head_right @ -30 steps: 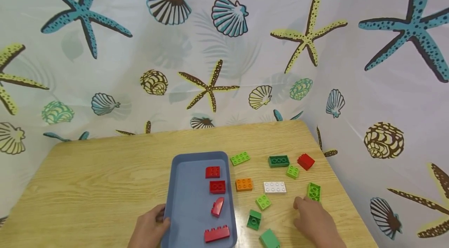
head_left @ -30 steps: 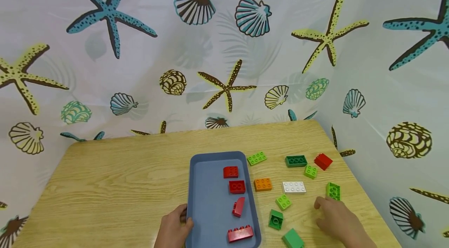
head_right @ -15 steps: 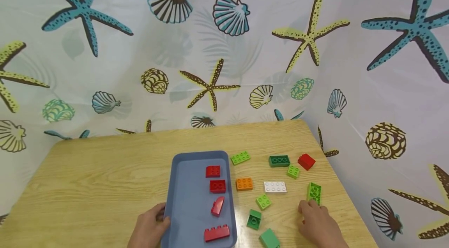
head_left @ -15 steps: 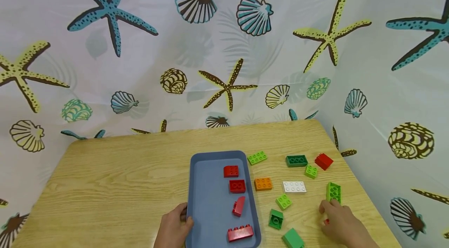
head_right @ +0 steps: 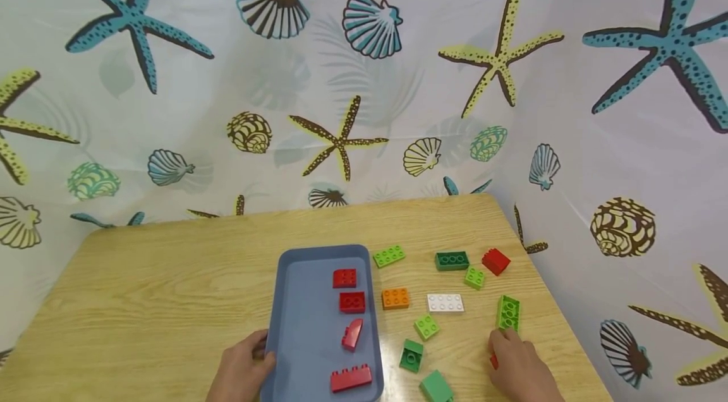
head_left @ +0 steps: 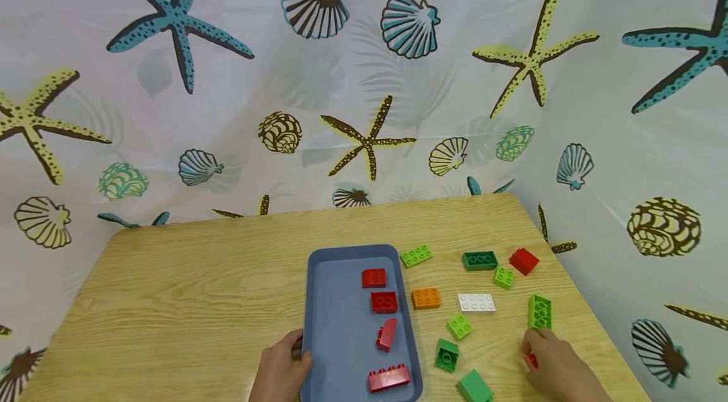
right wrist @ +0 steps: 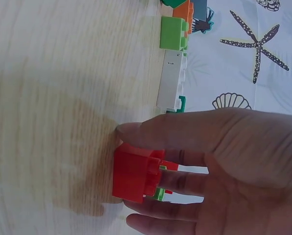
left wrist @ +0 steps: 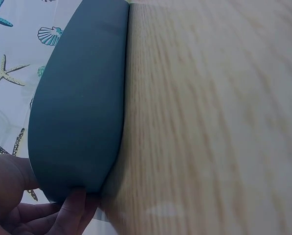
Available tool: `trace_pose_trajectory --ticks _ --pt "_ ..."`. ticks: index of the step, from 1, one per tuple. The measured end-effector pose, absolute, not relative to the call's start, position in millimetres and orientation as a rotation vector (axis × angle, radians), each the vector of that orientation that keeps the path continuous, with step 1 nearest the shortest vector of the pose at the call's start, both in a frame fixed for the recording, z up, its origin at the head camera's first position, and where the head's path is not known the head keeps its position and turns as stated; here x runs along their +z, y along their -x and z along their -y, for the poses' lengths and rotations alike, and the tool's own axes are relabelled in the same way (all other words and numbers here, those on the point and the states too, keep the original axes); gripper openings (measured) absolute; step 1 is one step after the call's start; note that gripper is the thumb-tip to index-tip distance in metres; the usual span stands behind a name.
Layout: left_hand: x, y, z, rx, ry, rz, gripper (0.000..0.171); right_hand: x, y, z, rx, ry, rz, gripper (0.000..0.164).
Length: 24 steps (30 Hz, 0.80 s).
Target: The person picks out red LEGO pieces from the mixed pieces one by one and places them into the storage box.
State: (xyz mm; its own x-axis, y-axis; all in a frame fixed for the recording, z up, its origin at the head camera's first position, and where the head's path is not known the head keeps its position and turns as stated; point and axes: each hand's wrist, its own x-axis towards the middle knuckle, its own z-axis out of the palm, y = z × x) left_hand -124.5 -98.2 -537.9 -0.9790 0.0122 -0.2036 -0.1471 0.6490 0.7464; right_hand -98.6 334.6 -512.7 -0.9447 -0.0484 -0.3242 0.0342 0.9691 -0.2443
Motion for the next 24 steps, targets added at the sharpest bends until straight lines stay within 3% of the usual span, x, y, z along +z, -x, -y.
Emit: trace_pose_trajectory --ticks 24 --pt "-537.4 121.4 96.4 1.289 0.100 -2.690 0.040 -509.8 98.3 -330.5 -0.348 0.043 -2.845 0.020"
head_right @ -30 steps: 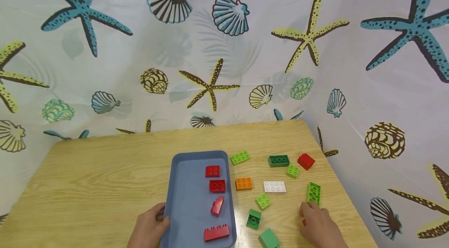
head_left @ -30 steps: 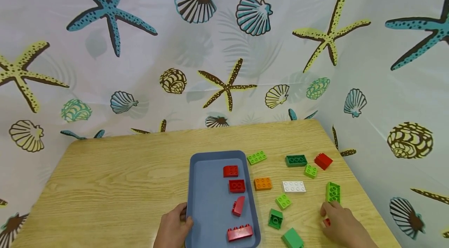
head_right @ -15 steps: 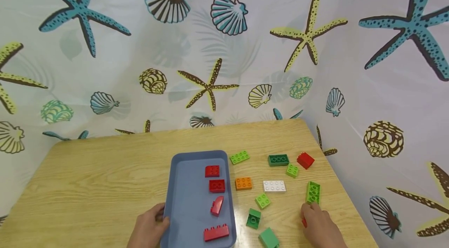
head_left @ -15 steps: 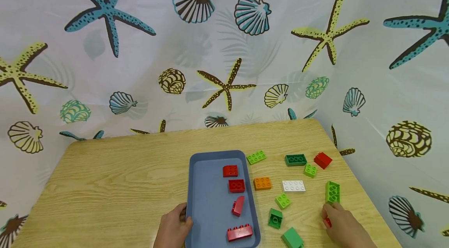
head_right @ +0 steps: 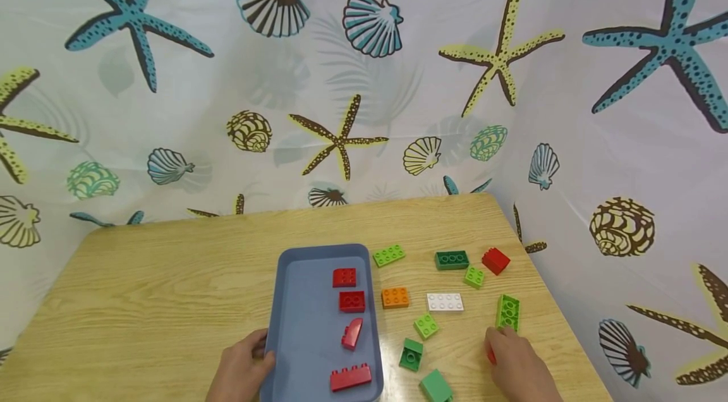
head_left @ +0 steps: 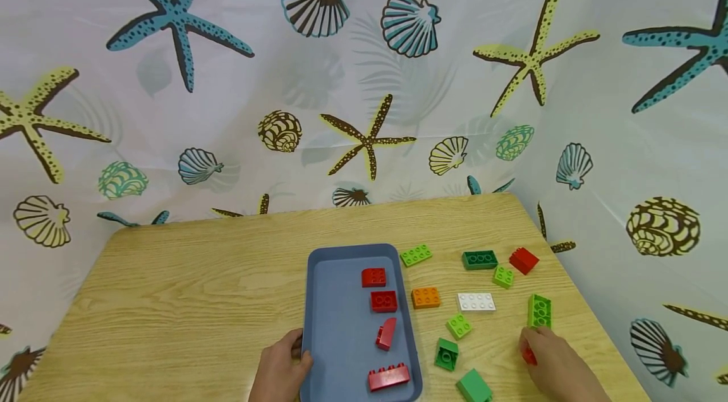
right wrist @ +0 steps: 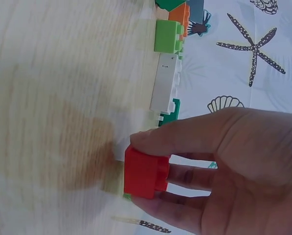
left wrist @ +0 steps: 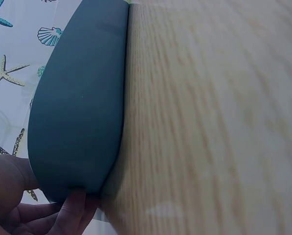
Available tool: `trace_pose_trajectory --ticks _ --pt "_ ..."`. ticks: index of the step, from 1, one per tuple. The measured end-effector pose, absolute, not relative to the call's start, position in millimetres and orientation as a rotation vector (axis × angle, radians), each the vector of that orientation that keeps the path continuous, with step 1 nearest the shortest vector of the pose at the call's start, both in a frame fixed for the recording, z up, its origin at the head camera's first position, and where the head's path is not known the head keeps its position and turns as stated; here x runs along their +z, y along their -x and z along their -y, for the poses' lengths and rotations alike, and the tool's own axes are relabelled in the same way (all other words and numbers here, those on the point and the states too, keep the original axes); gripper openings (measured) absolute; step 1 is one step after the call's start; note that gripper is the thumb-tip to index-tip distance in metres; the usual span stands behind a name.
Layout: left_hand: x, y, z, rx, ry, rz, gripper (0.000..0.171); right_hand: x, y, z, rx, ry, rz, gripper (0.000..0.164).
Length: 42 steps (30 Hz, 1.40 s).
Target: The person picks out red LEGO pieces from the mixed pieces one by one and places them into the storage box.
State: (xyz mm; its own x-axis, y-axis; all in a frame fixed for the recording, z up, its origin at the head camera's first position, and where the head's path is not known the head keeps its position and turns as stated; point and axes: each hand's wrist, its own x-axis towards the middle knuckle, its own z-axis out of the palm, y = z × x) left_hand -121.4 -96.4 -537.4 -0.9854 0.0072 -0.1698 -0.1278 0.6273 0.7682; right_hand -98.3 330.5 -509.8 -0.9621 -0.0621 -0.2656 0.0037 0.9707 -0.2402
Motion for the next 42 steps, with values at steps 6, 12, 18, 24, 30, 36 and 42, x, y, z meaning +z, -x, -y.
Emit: trace_pose_trajectory --ticks 6,12,18,24,30,36,42 --pt "-537.5 121.6 97.2 1.294 0.097 -2.688 0.040 -502.0 101.1 -323.4 -0.352 0.033 -2.877 0.017" --pt "-536.7 121.9 97.6 1.290 0.090 -2.686 0.039 -491.4 102.9 -314.2 -0.369 0.068 -2.898 0.020" --pt "-536.4 121.9 97.4 1.285 0.087 -2.702 0.039 -480.9 105.3 -304.0 -0.404 0.170 -2.938 0.026" --pt "-538.2 121.7 97.5 1.272 0.077 -2.721 0.038 -472.0 107.2 -291.9 -0.477 0.270 -2.975 0.031" --pt "-538.2 122.1 96.9 1.274 0.110 -2.700 0.039 -467.1 112.5 -278.0 -0.483 0.341 -2.977 0.029" --pt "-537.4 122.8 97.3 1.266 0.122 -2.692 0.040 -463.3 117.3 -262.9 -0.483 0.416 -3.008 0.029" --pt "-538.1 122.9 97.9 1.249 0.123 -2.694 0.040 -462.2 123.3 -246.5 -0.519 0.585 -3.024 0.029"
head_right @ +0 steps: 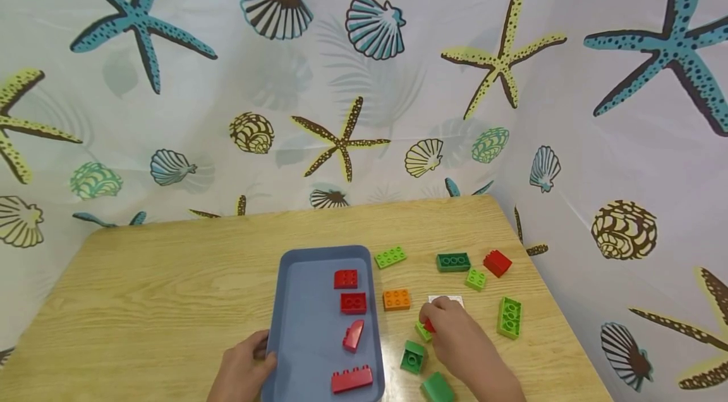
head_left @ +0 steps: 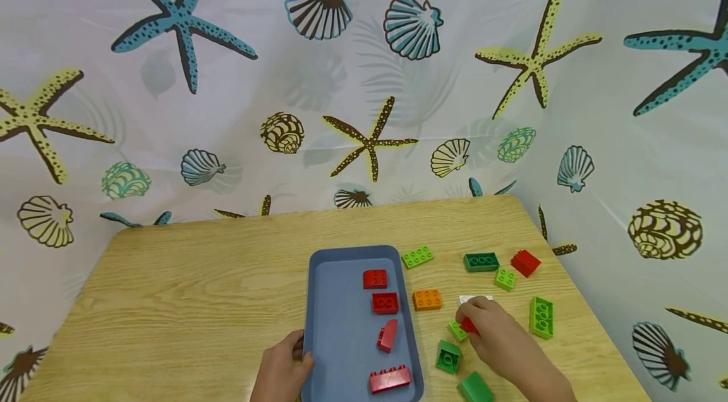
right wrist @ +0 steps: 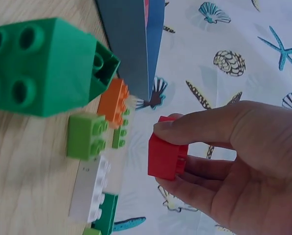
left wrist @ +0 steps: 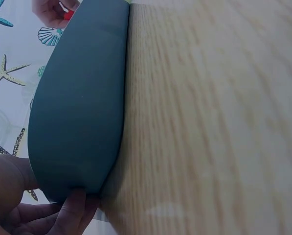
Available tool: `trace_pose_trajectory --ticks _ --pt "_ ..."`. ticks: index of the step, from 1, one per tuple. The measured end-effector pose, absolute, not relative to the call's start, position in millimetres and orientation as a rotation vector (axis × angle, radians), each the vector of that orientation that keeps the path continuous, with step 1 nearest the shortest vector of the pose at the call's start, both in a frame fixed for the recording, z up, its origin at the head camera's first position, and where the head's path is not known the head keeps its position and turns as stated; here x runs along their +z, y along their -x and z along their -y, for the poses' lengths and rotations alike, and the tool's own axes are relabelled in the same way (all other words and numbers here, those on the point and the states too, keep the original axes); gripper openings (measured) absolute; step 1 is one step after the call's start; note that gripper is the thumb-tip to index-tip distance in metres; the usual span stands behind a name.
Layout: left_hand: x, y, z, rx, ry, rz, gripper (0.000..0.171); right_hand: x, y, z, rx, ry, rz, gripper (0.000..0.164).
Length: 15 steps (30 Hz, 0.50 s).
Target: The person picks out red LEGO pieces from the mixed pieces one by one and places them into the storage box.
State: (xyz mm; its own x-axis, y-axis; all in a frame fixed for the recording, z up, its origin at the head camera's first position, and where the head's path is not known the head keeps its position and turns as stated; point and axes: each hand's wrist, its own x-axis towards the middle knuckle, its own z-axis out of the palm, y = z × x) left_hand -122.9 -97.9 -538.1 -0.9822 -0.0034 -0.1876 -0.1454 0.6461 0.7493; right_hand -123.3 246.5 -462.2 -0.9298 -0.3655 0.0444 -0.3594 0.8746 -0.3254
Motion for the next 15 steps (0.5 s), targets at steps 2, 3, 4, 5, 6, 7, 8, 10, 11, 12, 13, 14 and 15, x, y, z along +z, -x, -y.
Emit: trace_pose_trajectory --ticks 2,3,4,5,6,7,8,10,11,12,13,14,15 --pt "-538.5 123.0 98.2 1.244 0.121 -2.699 0.040 -462.0 125.0 -240.2 -0.536 0.625 -3.016 0.031" --pt "-538.6 123.0 98.3 1.243 0.121 -2.701 0.040 -461.7 125.6 -236.8 -0.550 0.646 -3.012 0.031" --pt "-538.7 123.0 98.4 1.245 0.118 -2.701 0.040 -461.5 126.3 -233.4 -0.559 0.663 -3.009 0.031" --pt "-538.7 123.0 98.5 1.247 0.117 -2.704 0.040 -461.4 127.1 -229.7 -0.564 0.683 -3.012 0.031" --pt "-538.6 122.9 98.5 1.250 0.115 -2.705 0.040 -461.0 127.8 -225.8 -0.570 0.706 -3.013 0.031" --pt "-538.5 122.9 98.5 1.252 0.114 -2.705 0.040 -461.1 128.5 -222.4 -0.577 0.730 -3.013 0.030" --pt "-538.4 122.8 98.4 1.255 0.112 -2.704 0.040 -461.3 129.2 -218.8 -0.575 0.751 -3.017 0.029" --pt "-538.4 122.6 98.3 1.263 0.107 -2.702 0.040 -462.1 130.9 -212.2 -0.578 0.804 -3.029 0.027" --pt "-538.5 122.5 98.3 1.264 0.106 -2.704 0.039 -462.4 131.8 -209.1 -0.582 0.830 -3.032 0.026" --pt "-538.5 122.4 98.2 1.265 0.105 -2.704 0.039 -462.8 132.6 -206.2 -0.584 0.850 -3.033 0.025" --pt "-538.6 122.3 98.1 1.267 0.103 -2.704 0.039 -463.3 133.4 -203.6 -0.584 0.867 -3.033 0.024" --pt "-538.5 122.2 98.0 1.268 0.103 -2.704 0.040 -463.7 134.3 -201.0 -0.584 0.883 -3.031 0.023" --pt "-538.4 122.1 97.8 1.269 0.102 -2.704 0.039 -464.1 135.0 -198.6 -0.588 0.896 -3.027 0.022"
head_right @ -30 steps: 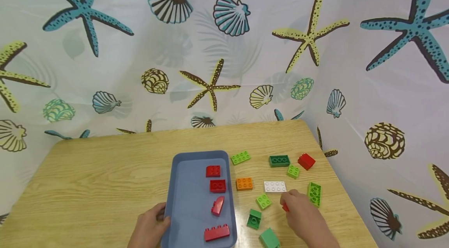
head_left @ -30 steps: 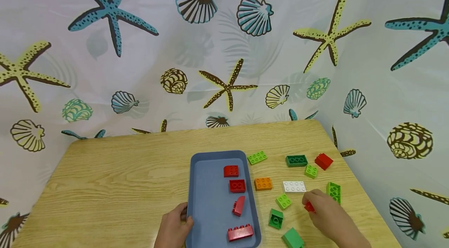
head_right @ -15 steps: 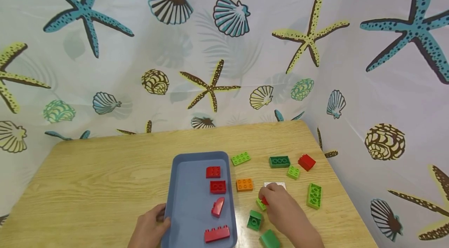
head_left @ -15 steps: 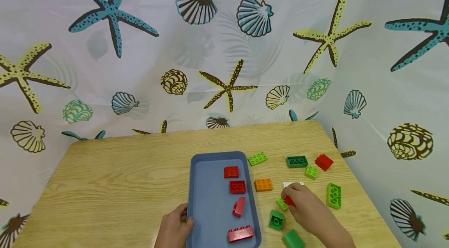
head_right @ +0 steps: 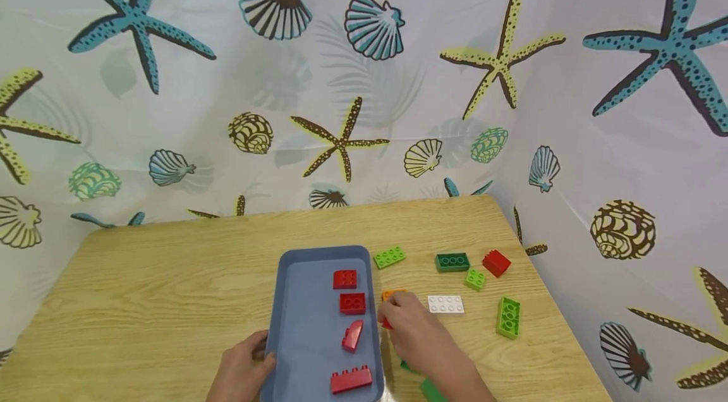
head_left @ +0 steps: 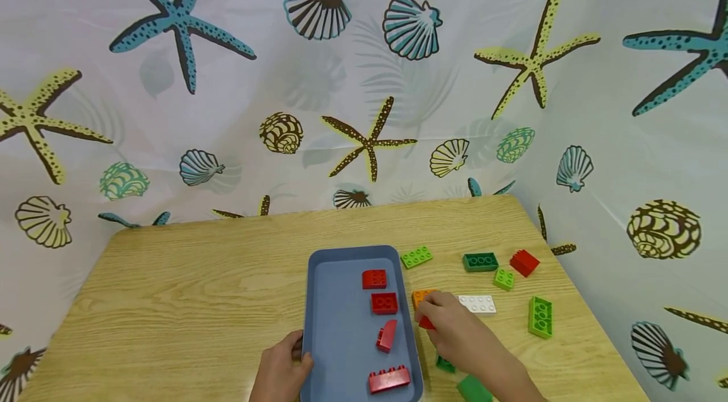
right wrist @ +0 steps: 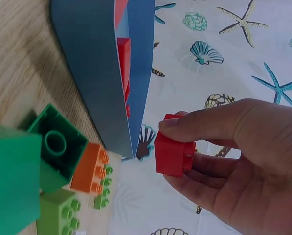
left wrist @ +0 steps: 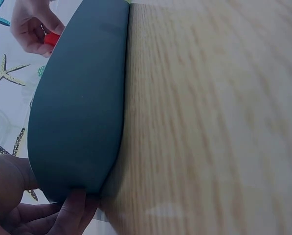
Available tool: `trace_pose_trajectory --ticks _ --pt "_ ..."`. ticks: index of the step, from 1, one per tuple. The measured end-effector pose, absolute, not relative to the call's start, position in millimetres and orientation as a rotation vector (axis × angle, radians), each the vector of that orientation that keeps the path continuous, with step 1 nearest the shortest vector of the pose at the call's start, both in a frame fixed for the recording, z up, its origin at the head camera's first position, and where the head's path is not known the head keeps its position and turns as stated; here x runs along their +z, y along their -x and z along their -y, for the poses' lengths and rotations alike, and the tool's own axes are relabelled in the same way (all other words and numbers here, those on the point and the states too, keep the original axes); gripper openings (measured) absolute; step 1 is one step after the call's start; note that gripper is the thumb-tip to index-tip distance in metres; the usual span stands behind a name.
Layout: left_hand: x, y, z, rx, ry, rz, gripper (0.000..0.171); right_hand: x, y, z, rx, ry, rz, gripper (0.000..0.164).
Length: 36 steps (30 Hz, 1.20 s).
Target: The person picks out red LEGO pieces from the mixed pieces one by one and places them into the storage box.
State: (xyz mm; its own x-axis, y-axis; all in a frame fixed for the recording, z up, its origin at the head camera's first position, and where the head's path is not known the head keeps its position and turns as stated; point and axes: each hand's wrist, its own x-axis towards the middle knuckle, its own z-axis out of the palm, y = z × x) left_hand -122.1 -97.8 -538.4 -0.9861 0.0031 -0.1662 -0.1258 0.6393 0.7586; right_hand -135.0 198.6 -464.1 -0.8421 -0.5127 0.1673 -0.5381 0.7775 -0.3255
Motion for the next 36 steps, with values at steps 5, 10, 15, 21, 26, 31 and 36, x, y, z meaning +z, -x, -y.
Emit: trace_pose_trajectory --ticks 5,10,15,21,26,31,36 --pt "-537.1 122.0 97.5 1.270 0.103 -2.699 0.040 -465.6 137.2 -187.1 0.542 -0.906 2.907 0.022" --pt "-537.5 122.9 98.2 1.260 0.110 -2.691 0.040 -468.1 138.9 -175.7 0.510 -0.976 2.894 0.021" --pt "-538.5 123.6 98.8 1.250 0.106 -2.689 0.040 -468.0 141.2 -162.4 0.503 -1.002 2.945 0.022" --pt "-538.8 123.4 98.4 1.249 0.095 -2.695 0.040 -464.9 144.3 -146.7 0.482 -1.037 2.972 0.022" --pt "-538.2 123.9 99.7 1.253 0.095 -2.668 0.041 -464.2 149.2 -136.1 0.452 -1.049 2.976 0.020" --pt "-538.2 123.7 100.0 1.265 0.090 -2.681 0.041 -465.6 153.7 -125.1 0.451 -1.076 2.952 0.021" --pt "-537.8 122.7 99.1 1.272 0.089 -2.675 0.041 -471.1 154.6 -113.6 0.417 -1.119 2.935 0.020"
